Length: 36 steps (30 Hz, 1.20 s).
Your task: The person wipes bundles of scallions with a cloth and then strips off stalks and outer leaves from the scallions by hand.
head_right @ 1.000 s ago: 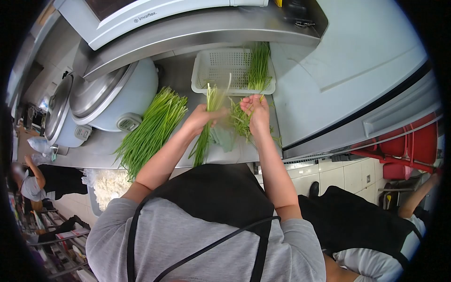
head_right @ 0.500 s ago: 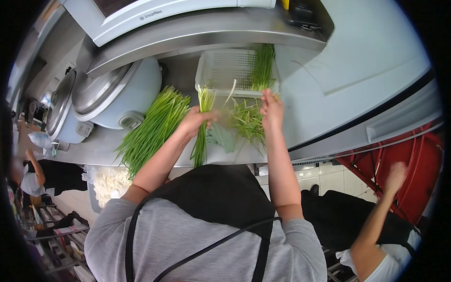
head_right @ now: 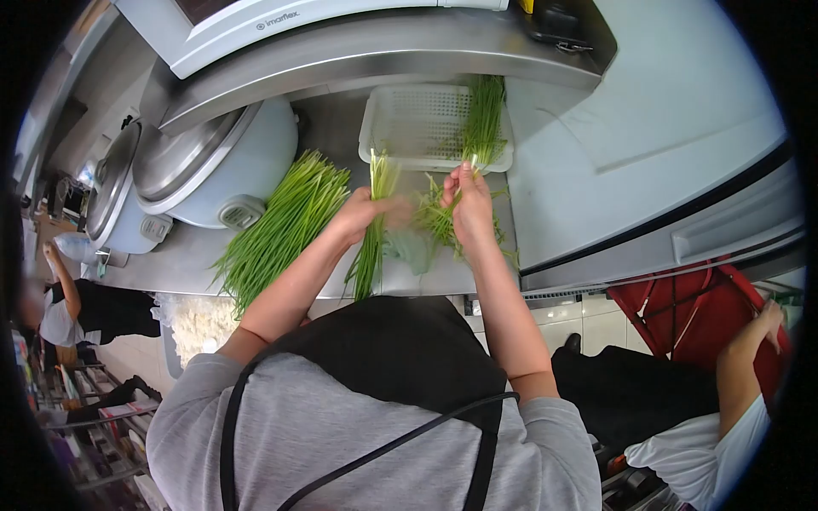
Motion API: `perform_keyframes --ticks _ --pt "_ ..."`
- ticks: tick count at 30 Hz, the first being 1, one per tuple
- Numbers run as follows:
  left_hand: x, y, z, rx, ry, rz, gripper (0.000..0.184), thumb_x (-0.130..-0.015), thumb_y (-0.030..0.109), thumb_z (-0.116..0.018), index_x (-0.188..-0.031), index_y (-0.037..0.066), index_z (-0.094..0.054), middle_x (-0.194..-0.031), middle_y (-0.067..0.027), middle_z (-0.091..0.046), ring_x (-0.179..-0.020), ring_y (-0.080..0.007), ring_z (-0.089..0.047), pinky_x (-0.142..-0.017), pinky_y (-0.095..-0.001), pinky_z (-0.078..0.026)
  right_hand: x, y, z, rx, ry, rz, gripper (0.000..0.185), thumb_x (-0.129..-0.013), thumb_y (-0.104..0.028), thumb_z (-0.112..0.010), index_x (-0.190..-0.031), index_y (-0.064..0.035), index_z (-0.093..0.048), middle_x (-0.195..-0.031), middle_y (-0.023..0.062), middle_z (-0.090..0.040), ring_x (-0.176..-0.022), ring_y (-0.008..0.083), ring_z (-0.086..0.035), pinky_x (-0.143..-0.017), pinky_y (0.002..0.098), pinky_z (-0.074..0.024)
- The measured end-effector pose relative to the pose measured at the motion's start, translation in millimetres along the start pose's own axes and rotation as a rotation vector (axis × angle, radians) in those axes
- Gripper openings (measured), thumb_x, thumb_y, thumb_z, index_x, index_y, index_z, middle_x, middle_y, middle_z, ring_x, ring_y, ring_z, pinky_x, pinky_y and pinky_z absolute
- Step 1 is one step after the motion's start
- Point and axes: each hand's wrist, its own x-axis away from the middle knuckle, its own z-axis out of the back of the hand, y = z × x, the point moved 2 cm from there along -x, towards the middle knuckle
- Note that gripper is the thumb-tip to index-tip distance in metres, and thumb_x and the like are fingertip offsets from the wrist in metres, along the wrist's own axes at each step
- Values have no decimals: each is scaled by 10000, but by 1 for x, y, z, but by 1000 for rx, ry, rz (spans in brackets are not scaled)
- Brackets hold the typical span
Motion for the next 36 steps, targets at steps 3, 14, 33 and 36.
perform_keyframes --ticks 3,14,33,36 --pt "0 -2 -4 -86 -75 -5 230 -779 184 -589 -882 -21 -580 -747 -84 -599 -609 -139 -554 -542 -241 -442 10 2 -7 299 -154 -160 206 -807 -199 -574 -924 -35 -531 -567 -51 -419 -440 17 -305 -378 174 -214" --pt "3 -5 1 -5 19 -12 183 -760 145 -606 -834 -14 -552 -684 -70 -567 -559 -104 -508 -475 -218 -383 9 40 1 143 -98 -333 133 -798 -141 -572 -874 -35 -550 -649 -44 -439 -439 6 -288 -379 170 -200" --pt "-11 -39 29 71 53 110 215 -758 138 -610 -887 -21 -544 -734 -96 -590 -575 -117 -531 -482 -225 -408 -2 49 20 329 -21 -318 165 -785 -153 -594 -874 -17 -568 -654 -17 -486 -431 11 -296 -375 167 -215" --pt "-7 -40 28 100 79 151 208 -761 135 -607 -882 -23 -547 -734 -97 -590 -564 -117 -529 -487 -227 -409 3 51 24 274 -20 -328 167 -802 -156 -573 -891 -15 -564 -688 -20 -475 -456 7 -311 -383 163 -218"
